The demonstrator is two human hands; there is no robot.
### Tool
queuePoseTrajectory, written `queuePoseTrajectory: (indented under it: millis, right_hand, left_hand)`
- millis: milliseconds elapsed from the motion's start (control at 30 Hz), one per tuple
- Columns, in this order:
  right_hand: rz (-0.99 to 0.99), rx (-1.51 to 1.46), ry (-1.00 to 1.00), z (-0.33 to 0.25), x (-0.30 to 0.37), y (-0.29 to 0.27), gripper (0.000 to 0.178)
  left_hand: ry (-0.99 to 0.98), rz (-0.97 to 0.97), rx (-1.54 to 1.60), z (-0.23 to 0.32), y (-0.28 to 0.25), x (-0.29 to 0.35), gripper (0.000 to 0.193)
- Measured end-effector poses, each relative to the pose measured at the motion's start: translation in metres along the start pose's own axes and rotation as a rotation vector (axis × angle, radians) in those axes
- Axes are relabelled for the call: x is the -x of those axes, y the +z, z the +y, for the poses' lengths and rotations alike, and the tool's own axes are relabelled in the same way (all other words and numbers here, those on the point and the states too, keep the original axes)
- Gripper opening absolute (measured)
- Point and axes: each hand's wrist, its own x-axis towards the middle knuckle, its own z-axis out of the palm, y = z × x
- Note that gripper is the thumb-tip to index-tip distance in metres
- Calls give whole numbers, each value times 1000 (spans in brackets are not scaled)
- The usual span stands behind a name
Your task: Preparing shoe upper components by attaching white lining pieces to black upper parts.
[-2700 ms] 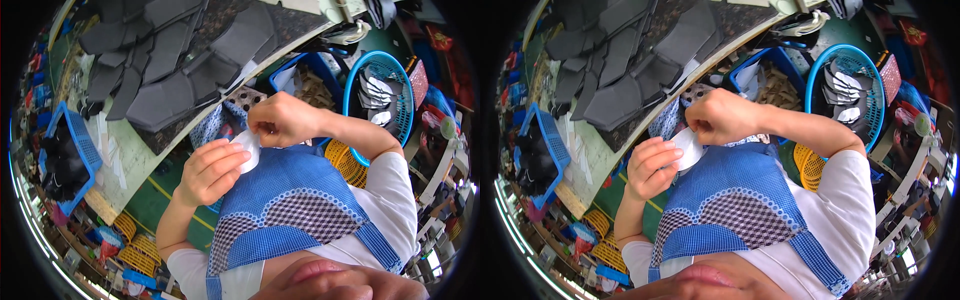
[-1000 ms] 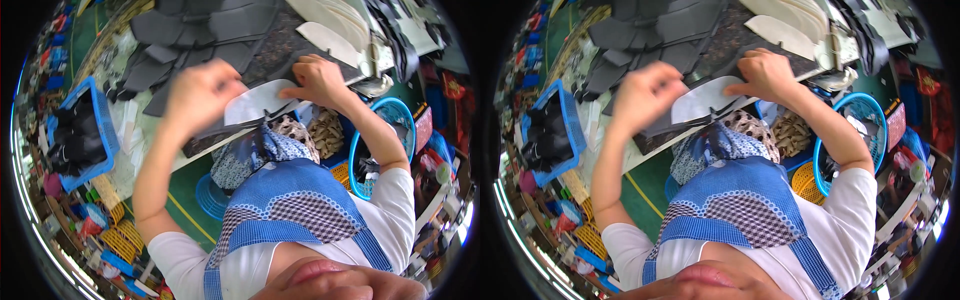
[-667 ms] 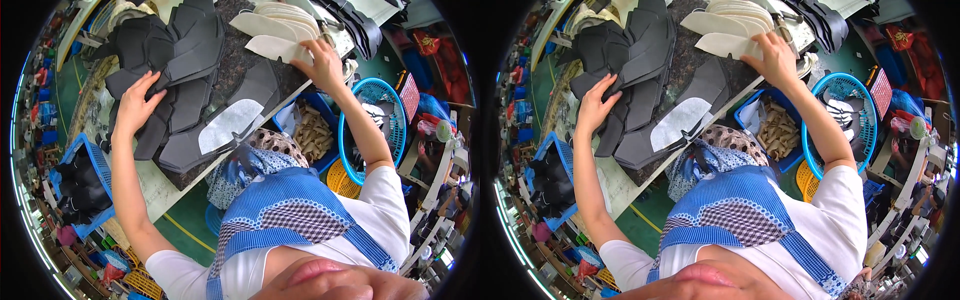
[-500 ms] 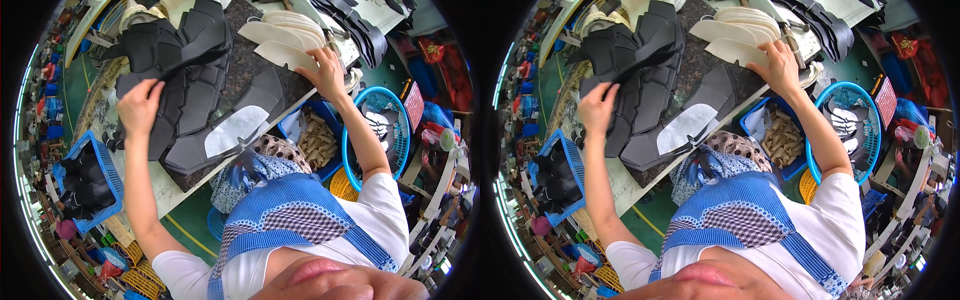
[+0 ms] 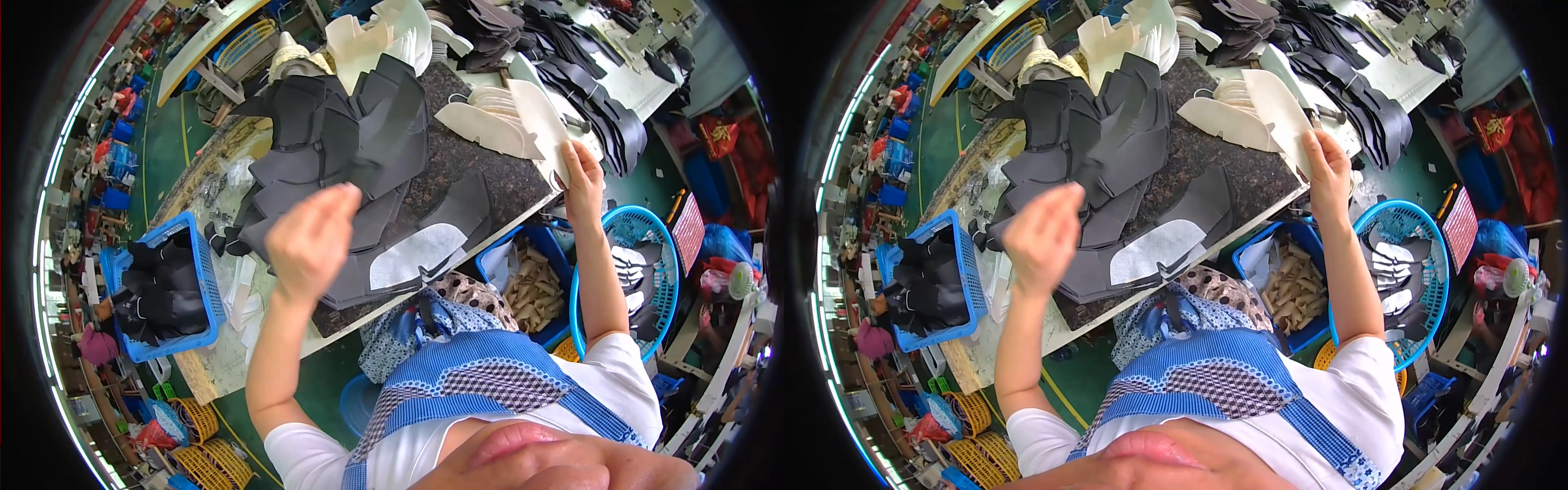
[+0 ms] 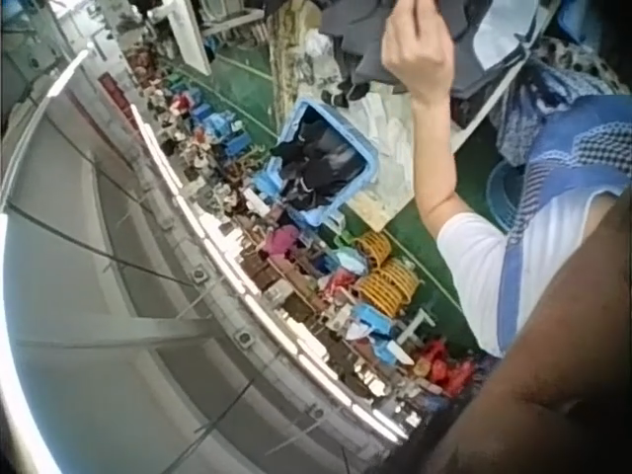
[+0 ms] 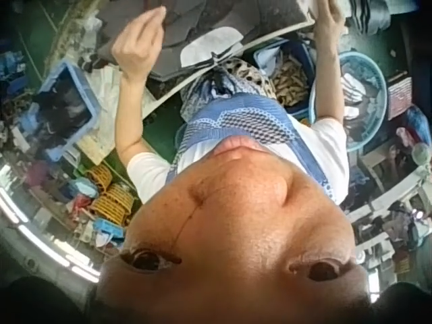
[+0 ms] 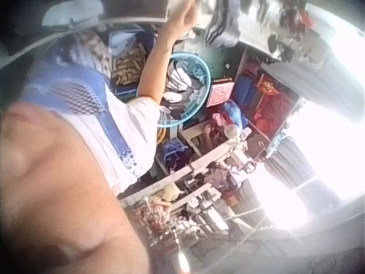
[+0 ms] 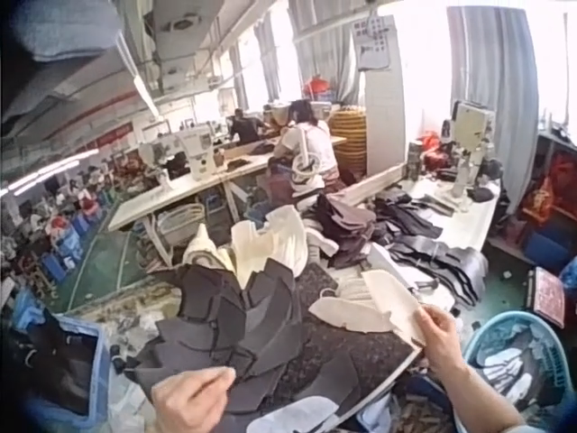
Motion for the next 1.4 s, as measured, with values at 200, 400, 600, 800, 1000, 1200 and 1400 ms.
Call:
queuePoseTrajectory:
  millis: [200, 400, 600, 800, 1000, 1200, 1400]
  right_hand:
    - [-78, -10, -53, -40, 41, 40, 23]
    - [-714, 446, -368, -40, 103, 82, 15]
    - [-905, 75, 251, -42, 98, 115, 26]
    - [-1118, 182, 397, -54, 83, 126, 13]
    - [-1389, 431, 344, -82, 76, 139, 11]
    - [-1282, 334, 317, -71, 90, 130, 22]
    - [-1165, 68, 505, -49, 93, 131, 16]
  left_hand:
    - [-117, -435, 252, 77, 18, 75, 37]
    - [-1131, -108, 1536, 75, 0, 37, 41]
    - [-1166, 25, 1521, 85, 7, 56, 24]
    - [-1183, -40, 1598, 87, 12, 62, 26]
    - [-1119, -239, 1847, 78, 5, 67, 32]
    - [-999, -378, 1932, 77, 11, 57, 55]
    - [-392, 72, 950, 74, 1, 39, 48]
